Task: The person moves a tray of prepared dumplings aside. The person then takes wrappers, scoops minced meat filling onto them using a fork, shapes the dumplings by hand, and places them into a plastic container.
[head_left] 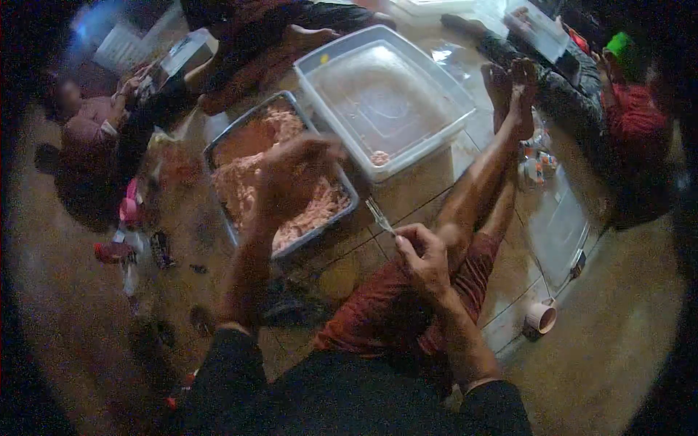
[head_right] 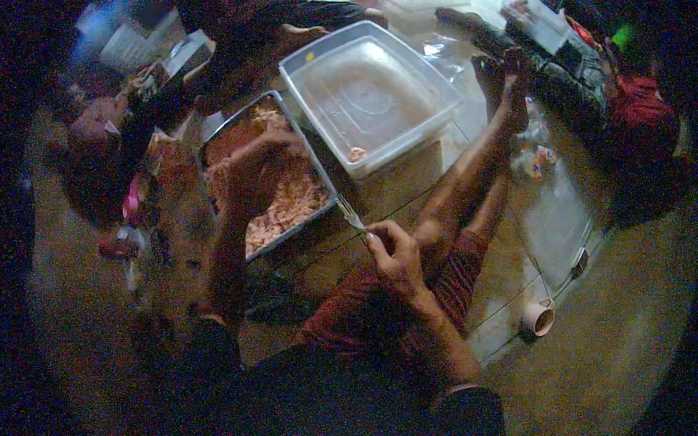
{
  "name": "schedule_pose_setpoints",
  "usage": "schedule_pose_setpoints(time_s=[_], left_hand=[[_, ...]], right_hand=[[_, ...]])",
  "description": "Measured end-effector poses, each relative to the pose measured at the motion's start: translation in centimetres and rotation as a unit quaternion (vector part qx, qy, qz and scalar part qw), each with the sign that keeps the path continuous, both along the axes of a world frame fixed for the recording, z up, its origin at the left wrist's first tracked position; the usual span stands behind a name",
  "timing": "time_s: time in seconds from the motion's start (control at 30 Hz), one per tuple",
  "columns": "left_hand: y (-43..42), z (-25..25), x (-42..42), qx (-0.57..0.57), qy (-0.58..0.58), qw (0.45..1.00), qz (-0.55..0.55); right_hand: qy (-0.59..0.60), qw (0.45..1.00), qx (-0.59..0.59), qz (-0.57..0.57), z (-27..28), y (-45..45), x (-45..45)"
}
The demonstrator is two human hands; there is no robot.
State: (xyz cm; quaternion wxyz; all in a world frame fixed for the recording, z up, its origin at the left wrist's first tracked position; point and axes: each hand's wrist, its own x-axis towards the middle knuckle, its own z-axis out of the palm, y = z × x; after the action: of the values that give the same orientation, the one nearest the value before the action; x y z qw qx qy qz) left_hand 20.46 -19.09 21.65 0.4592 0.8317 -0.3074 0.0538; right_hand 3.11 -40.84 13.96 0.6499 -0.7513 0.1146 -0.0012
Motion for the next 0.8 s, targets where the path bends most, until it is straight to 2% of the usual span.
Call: schedule_pose_setpoints(time_s=[0.03,0.07,0.1,0.13,0.17,0.2,0.23,0.27,0.3,0.33,0.4,0.43,0.47,0.5,0.53,0.57,0.6,0.63,0.67,0.73,0.8], left_hand=[[2.5,-0.2,-2.4,-0.036,0.060,0.998,0.002],[4.6,-2.1,-4.8,-0.079,0.071,0.994,-0.003],[6.3,-4.0,-7.5,-0.123,0.081,0.989,-0.007],[7.3,-4.2,-10.3,-0.112,0.192,0.975,0.012],[8.1,-4.5,-12.8,-0.102,0.300,0.948,0.031],[8.7,-6.0,-14.6,-0.037,0.287,0.956,0.038],[9.2,-8.3,-16.0,0.028,0.275,0.960,0.046],[9.5,-10.2,-17.5,0.039,0.257,0.965,0.040],[9.9,-12.1,-18.9,0.051,0.239,0.969,0.033],[10.3,-14.7,-20.0,0.045,0.235,0.970,0.040],[10.8,-19.7,-22.1,0.132,0.071,0.986,0.075],[11.0,-20.9,-23.3,0.182,0.101,0.973,0.097],[11.4,-23.7,-24.0,0.174,0.100,0.974,0.104],[11.6,-27.4,-24.4,0.089,0.219,0.969,0.074],[11.6,-29.7,-24.2,0.038,0.276,0.959,0.059],[11.6,-32.1,-24.1,-0.013,0.332,0.942,0.048],[11.5,-33.6,-24.0,0.077,0.256,0.963,0.039],[11.3,-34.4,-23.9,0.170,0.175,0.969,0.028],[11.0,-32.7,-23.2,0.165,0.173,0.970,0.034],[10.5,-29.8,-22.6,0.165,0.149,0.975,0.023],[10.1,-28.1,-22.5,0.165,0.126,0.978,0.004]], right_hand=[[-0.034,0.997,-0.070,0.012,1.2,0.6,0.8],[-0.036,0.997,-0.072,0.018,1.1,1.2,1.8],[-0.106,0.981,-0.150,0.057,0.7,1.9,2.9],[-0.176,0.954,-0.224,0.098,0.7,2.7,3.9],[-0.154,0.928,-0.309,0.143,2.2,3.4,4.7],[-0.161,0.924,-0.311,0.154,2.5,4.1,5.8],[-0.183,0.871,-0.422,0.170,2.4,4.9,7.0],[-0.205,0.805,-0.527,0.179,2.2,5.6,8.3],[-0.213,0.800,-0.529,0.185,2.1,6.2,9.7],[-0.198,0.751,-0.596,0.205,1.4,6.6,10.8],[-0.181,0.657,-0.690,0.243,-0.6,7.6,12.8],[-0.188,0.635,-0.702,0.260,-2.9,8.0,13.1],[-0.204,0.630,-0.701,0.266,-5.8,8.3,13.6],[-0.224,0.633,-0.689,0.274,-8.2,8.3,13.8],[-0.231,0.658,-0.654,0.295,-8.5,8.0,13.9],[-0.207,0.705,-0.592,0.332,-6.6,7.4,14.0],[-0.178,0.747,-0.525,0.368,-4.7,6.9,13.8],[-0.217,0.784,-0.466,0.347,-2.8,6.6,13.4],[-0.222,0.780,-0.469,0.351,-1.8,7.1,13.6],[-0.076,0.721,-0.633,0.274,-0.8,8.1,13.8],[-0.070,0.711,-0.627,0.310,-7.5,7.0,15.5]])
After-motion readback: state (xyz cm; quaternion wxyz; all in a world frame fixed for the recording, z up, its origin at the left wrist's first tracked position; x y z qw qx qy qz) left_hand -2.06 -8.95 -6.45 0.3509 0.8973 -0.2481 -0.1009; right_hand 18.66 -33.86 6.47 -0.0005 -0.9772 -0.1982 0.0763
